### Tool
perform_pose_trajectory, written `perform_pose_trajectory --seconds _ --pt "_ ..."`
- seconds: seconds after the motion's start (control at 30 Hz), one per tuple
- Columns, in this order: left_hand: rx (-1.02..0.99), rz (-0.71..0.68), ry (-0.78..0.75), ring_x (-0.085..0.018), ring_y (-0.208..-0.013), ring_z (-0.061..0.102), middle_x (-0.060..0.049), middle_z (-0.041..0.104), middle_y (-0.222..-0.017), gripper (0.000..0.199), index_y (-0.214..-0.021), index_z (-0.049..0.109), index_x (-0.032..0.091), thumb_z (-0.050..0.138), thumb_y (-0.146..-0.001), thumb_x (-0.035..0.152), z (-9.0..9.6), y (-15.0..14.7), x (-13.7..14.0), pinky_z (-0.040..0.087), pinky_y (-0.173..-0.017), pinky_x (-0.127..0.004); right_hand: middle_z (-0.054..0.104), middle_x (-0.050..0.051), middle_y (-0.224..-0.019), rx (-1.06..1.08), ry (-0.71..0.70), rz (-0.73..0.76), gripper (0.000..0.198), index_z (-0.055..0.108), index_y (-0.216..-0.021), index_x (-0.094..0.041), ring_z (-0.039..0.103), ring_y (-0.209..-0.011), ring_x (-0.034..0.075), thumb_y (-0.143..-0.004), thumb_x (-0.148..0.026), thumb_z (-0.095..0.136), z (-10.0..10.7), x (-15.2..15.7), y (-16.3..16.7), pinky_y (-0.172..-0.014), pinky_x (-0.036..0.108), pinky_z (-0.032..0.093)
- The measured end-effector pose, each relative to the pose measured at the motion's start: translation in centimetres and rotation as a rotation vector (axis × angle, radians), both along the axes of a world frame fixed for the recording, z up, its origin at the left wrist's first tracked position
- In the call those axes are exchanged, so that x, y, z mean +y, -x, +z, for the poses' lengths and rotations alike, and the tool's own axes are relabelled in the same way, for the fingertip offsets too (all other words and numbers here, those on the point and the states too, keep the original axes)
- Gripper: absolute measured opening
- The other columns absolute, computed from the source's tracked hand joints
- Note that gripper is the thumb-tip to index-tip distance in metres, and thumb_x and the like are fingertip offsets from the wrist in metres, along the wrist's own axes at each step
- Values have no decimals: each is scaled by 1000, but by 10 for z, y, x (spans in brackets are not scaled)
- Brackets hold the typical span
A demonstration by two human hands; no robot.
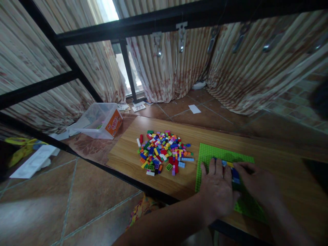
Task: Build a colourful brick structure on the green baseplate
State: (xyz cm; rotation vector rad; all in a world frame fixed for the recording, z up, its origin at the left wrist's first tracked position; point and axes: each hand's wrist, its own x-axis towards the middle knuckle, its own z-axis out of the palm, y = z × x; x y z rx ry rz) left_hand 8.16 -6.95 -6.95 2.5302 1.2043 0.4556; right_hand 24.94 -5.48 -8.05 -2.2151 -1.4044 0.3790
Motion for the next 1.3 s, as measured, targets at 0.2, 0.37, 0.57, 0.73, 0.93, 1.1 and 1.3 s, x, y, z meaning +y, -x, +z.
perform_pose_trajectory --seconds 0.2,0.37,0.57,0.73,0.93,1.1,1.3 --pt "6 6 -6 -35 -142 22 -18 28 -154 67 -144 35 15 44 -89 52 -3 -1 2 26 -110 -63 71 9 -76 -8 18 -4 36 68 -79 -24 64 -66 29 -78 -55 49 -3 0 -2 -64 41 48" --pt "18 -3 -8 -35 -143 20 -18 27 -155 65 -144 34 14 42 -90 50 -1 -1 2 25 -111 -64 72 9 -79 12 36 -7 36 68 -80 -24 65 -70 29 -77 -54 49 -1 1 -1 -67 41 48" --pt "11 -22 -12 -37 -140 25 -18 31 -152 63 -139 39 13 48 -87 48 3 0 3 30 -108 -63 72 8 -81 13 15 1 36 69 -81 -23 65 -70 27 -79 -53 49 2 1 2 -66 39 48" --pt "38 -67 -16 -37 -137 31 -18 37 -147 49 -128 50 14 49 -89 42 5 0 7 34 -106 -63 72 7 -80 21 11 -8 36 70 -81 -23 65 -70 25 -78 -52 50 3 0 2 -65 37 48" --pt "0 -76 -56 -35 -133 36 -15 43 -142 36 -114 59 15 49 -90 39 4 -1 6 37 -103 -63 72 8 -80 4 -29 35 37 70 -79 -22 65 -69 25 -80 -52 49 1 -1 0 -65 37 48" --pt "-103 -67 -84 -30 -126 44 -12 52 -135 28 -107 63 19 52 -89 37 14 4 14 38 -102 -60 72 9 -79 4 -17 41 37 70 -81 -21 64 -67 26 -80 -52 49 1 0 0 -64 38 47" --pt "-519 256 -137 -20 -103 61 -9 68 -111 23 -106 65 18 54 -88 24 55 71 63 48 -94 -38 71 8 -79 2 40 7 38 72 -84 -22 63 -70 26 -79 -53 51 2 1 -2 -64 37 45"
